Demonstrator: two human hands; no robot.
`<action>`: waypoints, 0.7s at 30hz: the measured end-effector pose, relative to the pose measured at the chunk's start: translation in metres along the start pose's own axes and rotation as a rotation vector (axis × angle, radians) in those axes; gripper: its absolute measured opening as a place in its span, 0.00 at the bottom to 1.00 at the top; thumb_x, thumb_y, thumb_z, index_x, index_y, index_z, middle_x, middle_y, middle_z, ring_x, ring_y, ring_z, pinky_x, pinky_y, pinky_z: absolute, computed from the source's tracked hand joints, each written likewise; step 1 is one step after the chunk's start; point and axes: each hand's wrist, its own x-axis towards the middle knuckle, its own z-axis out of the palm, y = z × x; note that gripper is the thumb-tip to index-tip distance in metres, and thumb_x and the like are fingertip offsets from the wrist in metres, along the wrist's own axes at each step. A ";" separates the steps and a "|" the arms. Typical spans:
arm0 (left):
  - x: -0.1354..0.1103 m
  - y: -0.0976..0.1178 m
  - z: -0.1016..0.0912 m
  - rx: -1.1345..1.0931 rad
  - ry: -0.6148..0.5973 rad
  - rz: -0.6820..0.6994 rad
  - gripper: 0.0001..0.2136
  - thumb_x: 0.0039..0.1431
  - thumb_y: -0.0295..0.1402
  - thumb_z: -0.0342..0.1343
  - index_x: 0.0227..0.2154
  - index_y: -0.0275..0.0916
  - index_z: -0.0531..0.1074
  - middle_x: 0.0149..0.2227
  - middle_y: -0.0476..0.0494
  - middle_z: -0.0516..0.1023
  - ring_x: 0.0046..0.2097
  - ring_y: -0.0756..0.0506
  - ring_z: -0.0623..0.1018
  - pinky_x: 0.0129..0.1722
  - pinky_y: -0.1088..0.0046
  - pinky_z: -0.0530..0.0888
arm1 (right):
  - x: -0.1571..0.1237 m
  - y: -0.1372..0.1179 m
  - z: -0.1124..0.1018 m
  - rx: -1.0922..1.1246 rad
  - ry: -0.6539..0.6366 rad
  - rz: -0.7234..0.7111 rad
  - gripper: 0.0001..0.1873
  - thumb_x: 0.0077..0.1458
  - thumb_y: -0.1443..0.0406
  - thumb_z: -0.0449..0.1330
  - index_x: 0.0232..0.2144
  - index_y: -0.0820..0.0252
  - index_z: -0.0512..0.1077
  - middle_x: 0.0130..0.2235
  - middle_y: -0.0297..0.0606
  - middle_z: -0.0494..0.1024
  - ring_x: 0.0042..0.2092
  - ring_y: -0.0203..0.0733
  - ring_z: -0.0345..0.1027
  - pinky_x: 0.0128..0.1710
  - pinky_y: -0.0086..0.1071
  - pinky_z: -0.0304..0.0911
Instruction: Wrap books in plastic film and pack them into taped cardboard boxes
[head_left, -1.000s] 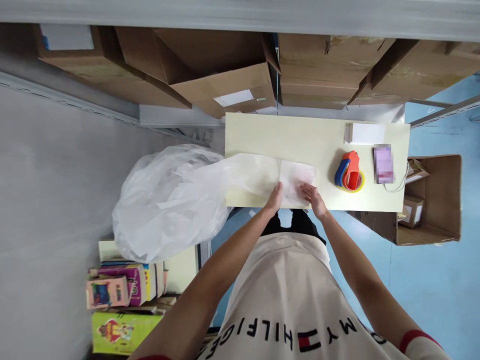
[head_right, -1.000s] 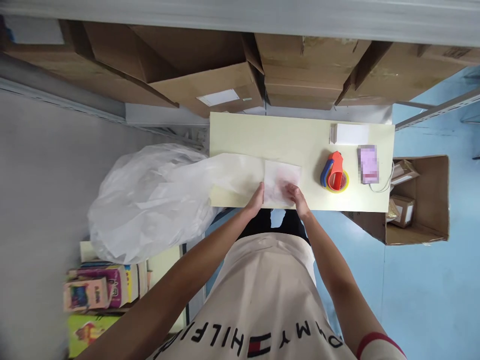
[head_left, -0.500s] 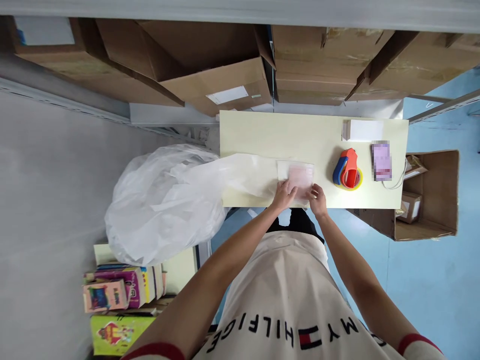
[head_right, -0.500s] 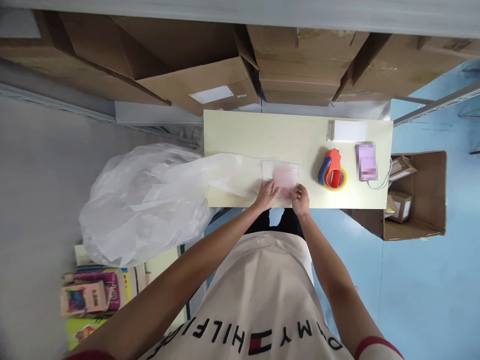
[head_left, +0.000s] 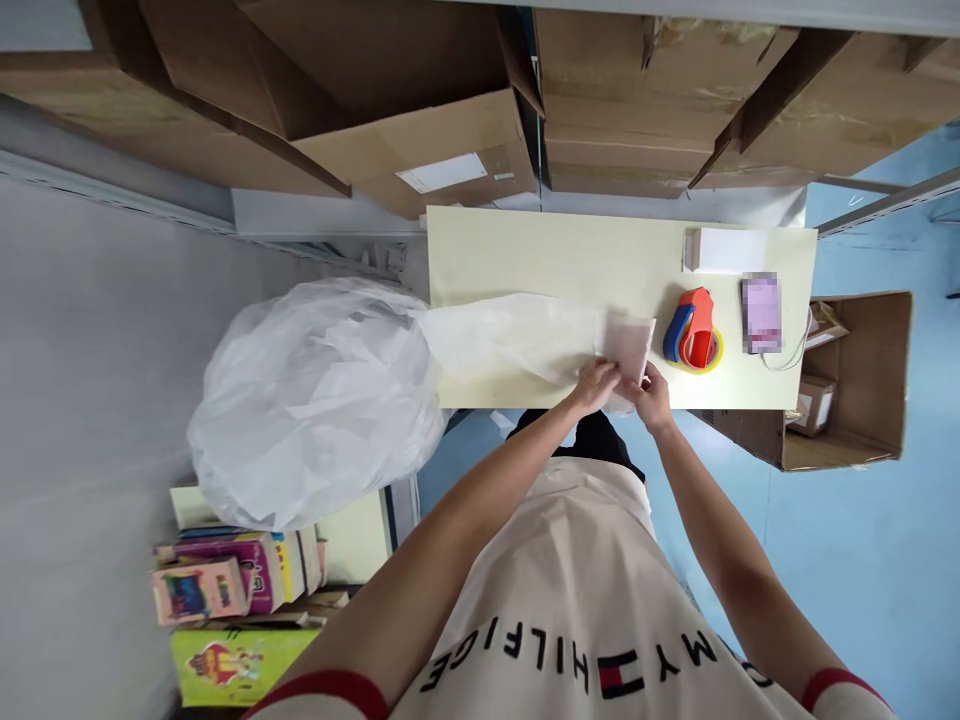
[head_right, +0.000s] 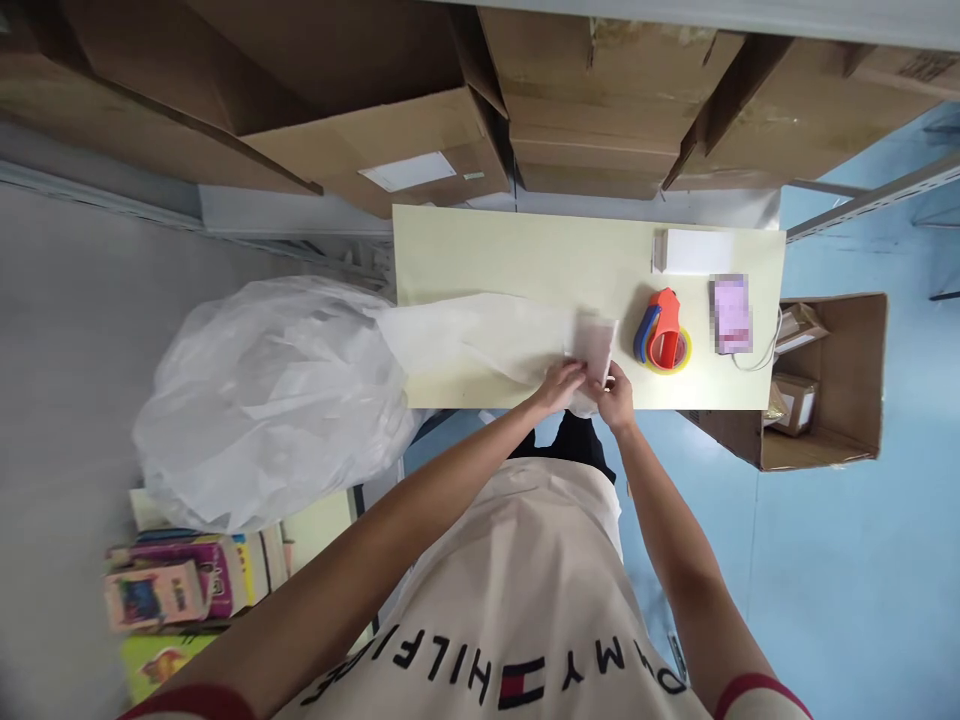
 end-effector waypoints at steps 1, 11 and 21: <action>-0.001 0.003 -0.006 -0.009 -0.008 -0.013 0.13 0.61 0.40 0.51 0.40 0.42 0.78 0.47 0.41 0.78 0.58 0.35 0.70 0.60 0.54 0.67 | 0.002 -0.001 0.007 -0.032 -0.002 -0.020 0.22 0.44 0.59 0.62 0.43 0.58 0.74 0.38 0.37 0.79 0.35 0.41 0.69 0.37 0.39 0.70; -0.013 0.003 -0.062 -0.300 0.097 -0.130 0.25 0.63 0.51 0.50 0.54 0.37 0.67 0.57 0.33 0.74 0.58 0.38 0.73 0.56 0.60 0.71 | 0.013 0.015 0.066 -0.171 -0.002 -0.060 0.35 0.43 0.52 0.67 0.54 0.57 0.70 0.50 0.47 0.70 0.48 0.51 0.70 0.44 0.47 0.72; -0.022 -0.008 -0.072 0.053 0.154 -0.131 0.23 0.63 0.42 0.51 0.56 0.34 0.69 0.58 0.32 0.71 0.56 0.37 0.75 0.58 0.59 0.69 | 0.017 0.037 0.056 0.008 0.113 0.078 0.30 0.44 0.54 0.63 0.49 0.56 0.67 0.45 0.44 0.76 0.44 0.47 0.72 0.43 0.43 0.70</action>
